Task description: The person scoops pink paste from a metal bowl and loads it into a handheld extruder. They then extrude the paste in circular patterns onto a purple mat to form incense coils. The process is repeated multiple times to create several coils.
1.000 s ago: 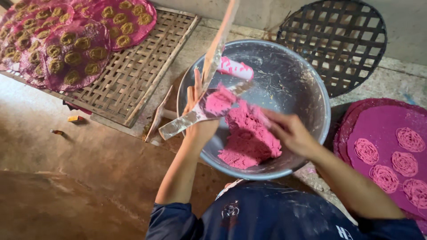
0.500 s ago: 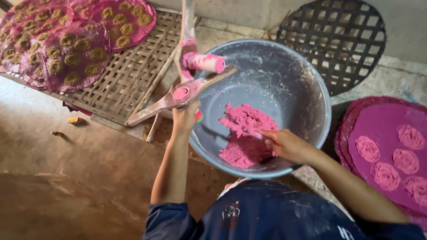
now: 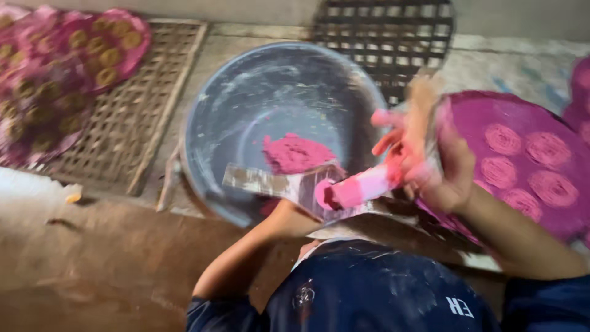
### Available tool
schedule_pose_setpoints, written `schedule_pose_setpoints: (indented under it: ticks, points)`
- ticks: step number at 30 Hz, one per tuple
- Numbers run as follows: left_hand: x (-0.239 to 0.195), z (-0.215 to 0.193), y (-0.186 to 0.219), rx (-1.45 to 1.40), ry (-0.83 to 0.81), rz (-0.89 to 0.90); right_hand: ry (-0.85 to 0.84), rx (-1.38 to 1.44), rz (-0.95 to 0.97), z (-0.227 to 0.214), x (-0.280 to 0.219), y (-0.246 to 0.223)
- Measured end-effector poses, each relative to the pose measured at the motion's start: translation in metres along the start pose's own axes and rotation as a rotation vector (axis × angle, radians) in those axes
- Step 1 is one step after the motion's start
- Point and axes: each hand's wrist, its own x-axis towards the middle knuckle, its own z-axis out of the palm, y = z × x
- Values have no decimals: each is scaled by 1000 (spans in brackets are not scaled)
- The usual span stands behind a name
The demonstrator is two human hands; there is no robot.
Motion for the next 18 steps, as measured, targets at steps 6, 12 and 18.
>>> schedule_pose_setpoints:
  ticks: [6, 12, 18]
  points:
    - [34, 85, -33, -714, 73, -568, -319, -648, -261, -41, -63, -51]
    - [94, 153, -53, 387, -259, -309, -110, -823, 115, -79, -131, -69]
    - [180, 187, -73, 341, -448, -211, 25, 355, 957, -168, -228, -88]
